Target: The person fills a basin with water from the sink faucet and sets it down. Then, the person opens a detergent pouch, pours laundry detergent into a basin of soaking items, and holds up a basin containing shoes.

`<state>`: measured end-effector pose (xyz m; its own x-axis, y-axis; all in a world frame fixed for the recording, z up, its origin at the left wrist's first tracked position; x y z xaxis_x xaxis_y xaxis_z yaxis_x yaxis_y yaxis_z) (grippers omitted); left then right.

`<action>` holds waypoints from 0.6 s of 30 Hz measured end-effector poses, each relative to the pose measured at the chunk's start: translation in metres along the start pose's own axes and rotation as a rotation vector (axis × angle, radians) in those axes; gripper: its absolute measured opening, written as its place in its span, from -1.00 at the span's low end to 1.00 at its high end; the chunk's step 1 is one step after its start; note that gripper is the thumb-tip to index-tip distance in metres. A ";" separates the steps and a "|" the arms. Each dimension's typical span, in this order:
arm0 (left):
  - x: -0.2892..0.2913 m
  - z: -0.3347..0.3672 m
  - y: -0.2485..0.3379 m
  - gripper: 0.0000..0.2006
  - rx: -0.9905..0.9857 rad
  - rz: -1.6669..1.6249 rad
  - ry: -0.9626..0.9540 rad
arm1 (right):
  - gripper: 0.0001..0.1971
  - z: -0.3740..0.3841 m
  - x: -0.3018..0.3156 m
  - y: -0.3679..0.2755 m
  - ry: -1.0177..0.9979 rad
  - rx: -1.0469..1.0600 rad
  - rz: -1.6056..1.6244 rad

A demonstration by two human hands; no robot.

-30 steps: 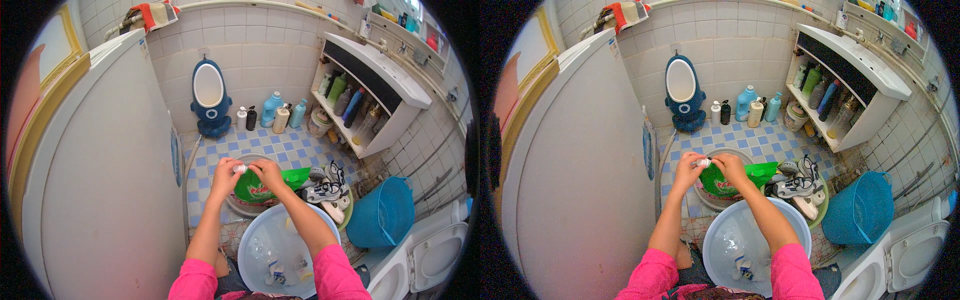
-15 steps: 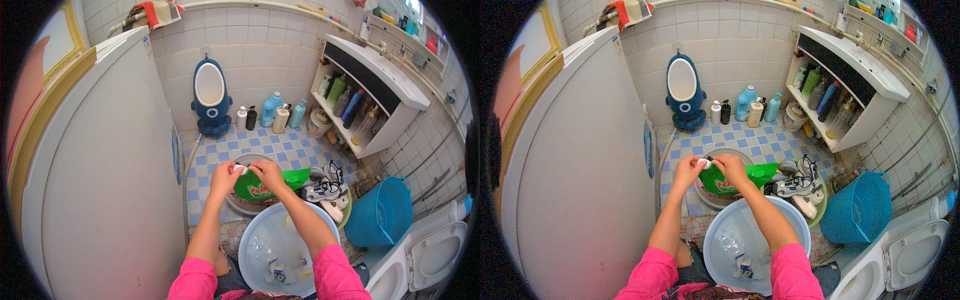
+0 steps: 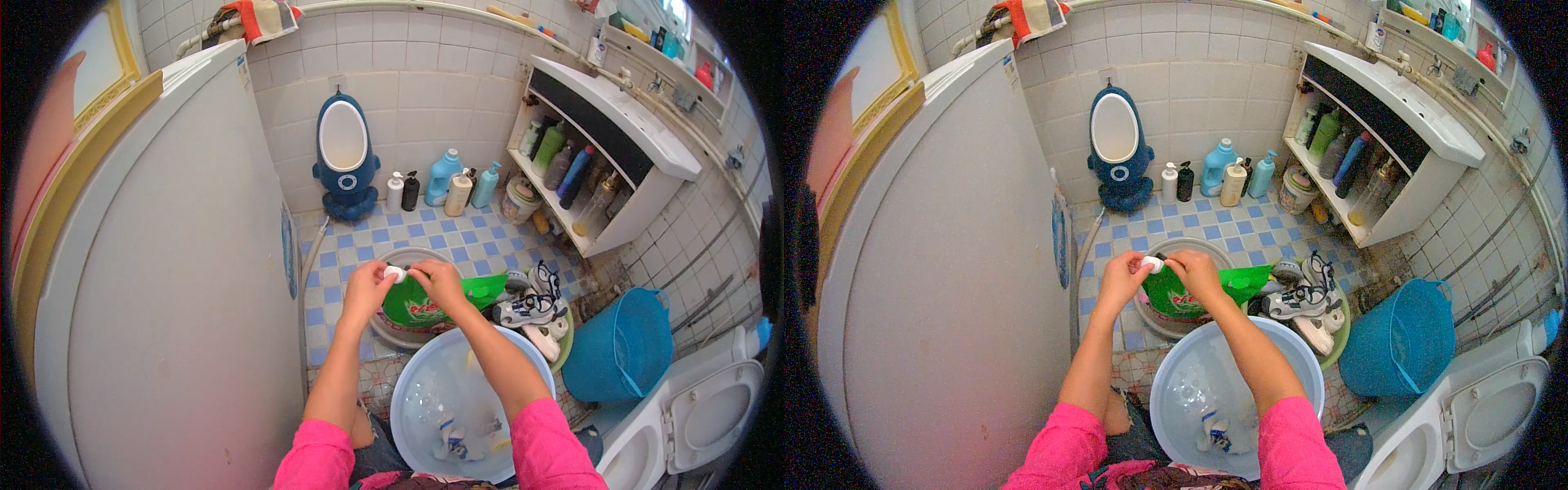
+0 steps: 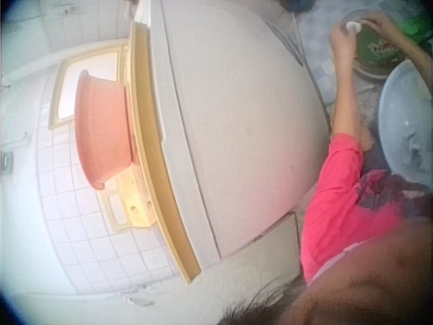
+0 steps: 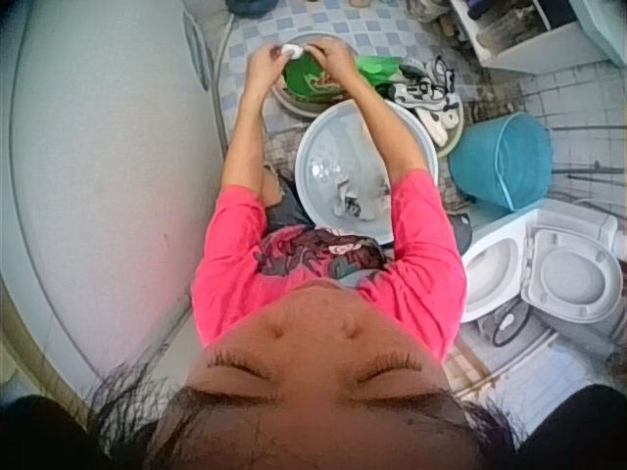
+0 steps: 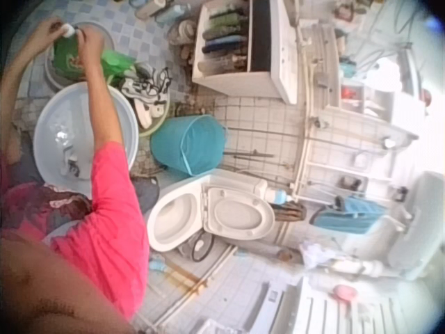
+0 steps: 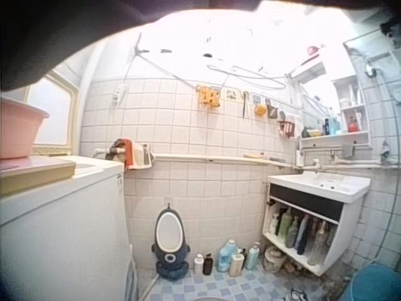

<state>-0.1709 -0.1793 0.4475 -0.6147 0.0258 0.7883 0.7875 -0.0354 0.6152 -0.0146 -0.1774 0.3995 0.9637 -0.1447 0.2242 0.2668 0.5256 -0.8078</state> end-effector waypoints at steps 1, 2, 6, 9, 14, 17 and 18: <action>0.000 0.002 -0.003 -0.62 -0.158 -0.028 0.039 | -0.86 0.000 -0.001 -0.001 0.000 0.003 0.003; 0.001 0.000 0.006 -0.65 -0.317 -0.059 0.073 | -0.86 0.000 -0.001 0.000 0.007 -0.001 0.007; 0.005 -0.009 0.025 -0.73 -0.369 0.021 0.199 | -0.86 -0.001 0.001 0.002 0.005 -0.010 0.008; 0.006 -0.008 0.021 -0.73 -0.044 0.051 0.165 | -0.86 -0.002 0.000 0.002 -0.005 -0.002 -0.016; 0.002 -0.004 0.010 -0.68 -0.268 -0.024 0.001 | -0.85 -0.001 -0.002 0.000 0.000 -0.012 0.003; 0.002 -0.009 0.023 -0.73 -0.464 -0.006 0.119 | -0.85 -0.002 0.000 0.004 -0.003 -0.034 0.000; -0.001 -0.010 0.029 -0.73 -0.466 -0.011 0.115 | -0.85 -0.003 0.002 0.005 -0.003 -0.038 -0.012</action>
<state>-0.1478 -0.1904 0.4648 -0.6448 -0.0814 0.7600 0.6934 -0.4806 0.5368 -0.0110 -0.1775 0.3948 0.9604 -0.1480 0.2360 0.2785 0.4916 -0.8251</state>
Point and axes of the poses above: each hand's wrist, its own z-axis towards the middle knuckle, its own x-axis out of the back of the hand, y = z × x, the point moved 5 cm from there along z, towards the middle knuckle
